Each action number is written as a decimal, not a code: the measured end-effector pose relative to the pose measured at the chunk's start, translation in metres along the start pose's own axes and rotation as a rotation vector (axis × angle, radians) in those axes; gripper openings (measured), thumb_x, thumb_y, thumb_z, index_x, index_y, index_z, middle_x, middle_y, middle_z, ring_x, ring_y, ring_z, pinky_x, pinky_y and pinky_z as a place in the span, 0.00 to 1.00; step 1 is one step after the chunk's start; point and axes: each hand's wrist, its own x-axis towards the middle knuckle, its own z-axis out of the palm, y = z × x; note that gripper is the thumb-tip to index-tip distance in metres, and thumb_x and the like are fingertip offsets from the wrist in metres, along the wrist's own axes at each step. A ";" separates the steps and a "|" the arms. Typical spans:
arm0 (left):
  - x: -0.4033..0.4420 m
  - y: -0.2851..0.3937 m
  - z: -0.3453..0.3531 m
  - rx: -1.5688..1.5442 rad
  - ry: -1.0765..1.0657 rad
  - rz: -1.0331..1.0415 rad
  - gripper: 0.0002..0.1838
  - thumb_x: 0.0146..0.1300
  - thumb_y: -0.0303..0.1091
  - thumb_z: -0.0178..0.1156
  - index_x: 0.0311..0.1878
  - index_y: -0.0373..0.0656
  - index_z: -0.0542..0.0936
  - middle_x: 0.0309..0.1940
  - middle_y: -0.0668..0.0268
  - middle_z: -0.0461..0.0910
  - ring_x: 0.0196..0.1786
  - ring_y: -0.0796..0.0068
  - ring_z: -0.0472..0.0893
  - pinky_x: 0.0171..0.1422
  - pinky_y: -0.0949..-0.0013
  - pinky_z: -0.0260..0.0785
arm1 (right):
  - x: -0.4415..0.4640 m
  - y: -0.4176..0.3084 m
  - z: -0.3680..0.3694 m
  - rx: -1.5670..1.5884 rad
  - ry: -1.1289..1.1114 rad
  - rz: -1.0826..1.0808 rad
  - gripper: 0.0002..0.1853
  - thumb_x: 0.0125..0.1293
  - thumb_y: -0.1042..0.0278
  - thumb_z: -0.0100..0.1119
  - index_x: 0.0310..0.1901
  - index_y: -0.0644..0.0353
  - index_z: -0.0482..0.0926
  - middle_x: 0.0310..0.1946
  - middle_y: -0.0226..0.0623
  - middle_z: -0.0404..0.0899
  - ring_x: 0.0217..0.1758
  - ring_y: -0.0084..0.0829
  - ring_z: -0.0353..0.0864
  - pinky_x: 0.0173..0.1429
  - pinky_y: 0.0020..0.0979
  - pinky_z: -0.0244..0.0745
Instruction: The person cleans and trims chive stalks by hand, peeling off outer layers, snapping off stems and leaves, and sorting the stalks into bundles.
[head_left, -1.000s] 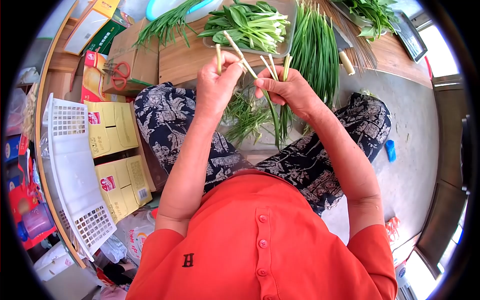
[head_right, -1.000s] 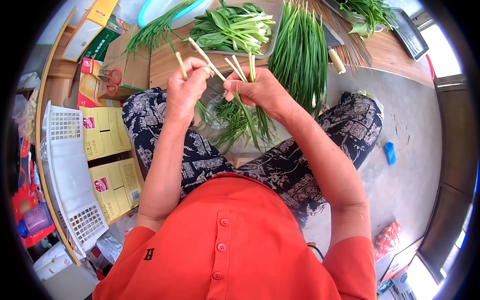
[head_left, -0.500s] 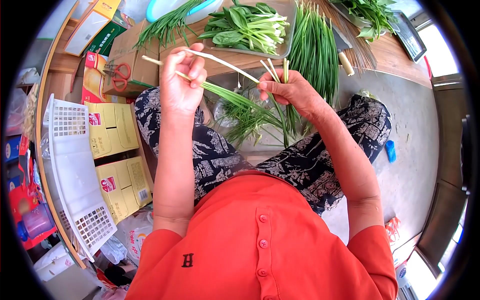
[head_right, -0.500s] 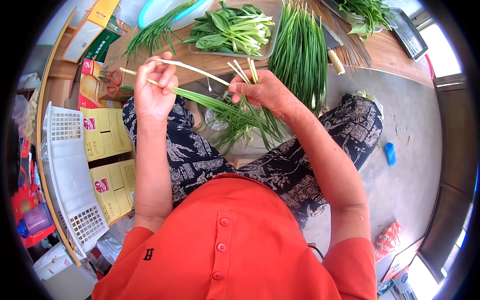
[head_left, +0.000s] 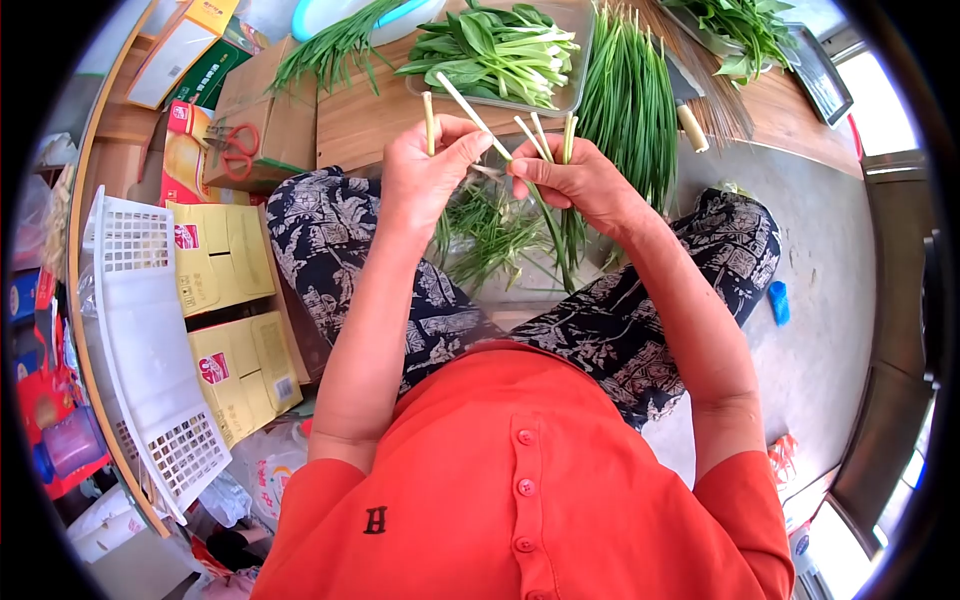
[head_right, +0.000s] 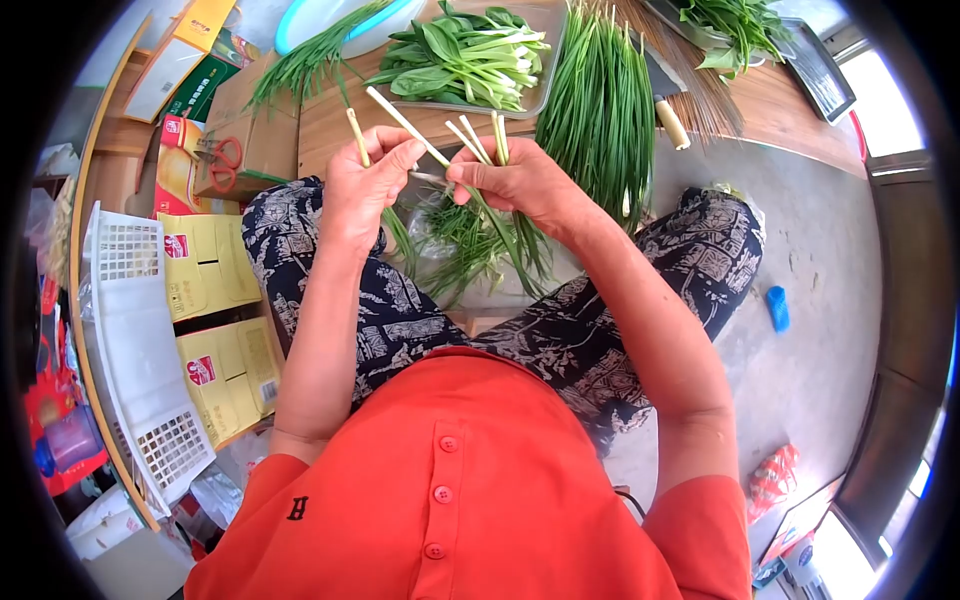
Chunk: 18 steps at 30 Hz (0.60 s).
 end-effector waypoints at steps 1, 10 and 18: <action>0.000 -0.003 0.001 0.006 0.003 0.033 0.07 0.62 0.32 0.64 0.40 0.39 0.79 0.23 0.78 0.71 0.21 0.92 0.62 0.21 0.85 0.49 | 0.000 0.000 0.000 0.007 0.005 0.003 0.07 0.65 0.65 0.60 0.39 0.58 0.78 0.24 0.27 0.78 0.18 0.12 0.59 0.21 0.16 0.50; 0.001 -0.002 -0.001 0.041 -0.008 0.099 0.05 0.64 0.31 0.61 0.39 0.39 0.79 0.24 0.77 0.71 0.21 0.92 0.62 0.23 0.84 0.49 | -0.003 -0.001 -0.003 0.030 -0.080 -0.003 0.08 0.68 0.64 0.57 0.40 0.59 0.79 0.25 0.28 0.80 0.19 0.11 0.60 0.23 0.15 0.51; 0.004 0.002 -0.027 -0.066 0.162 0.137 0.04 0.63 0.30 0.60 0.37 0.42 0.78 0.26 0.74 0.73 0.20 0.90 0.64 0.21 0.83 0.48 | -0.005 -0.001 -0.005 -0.003 -0.086 0.009 0.10 0.70 0.63 0.53 0.39 0.60 0.81 0.26 0.28 0.81 0.20 0.11 0.61 0.23 0.15 0.52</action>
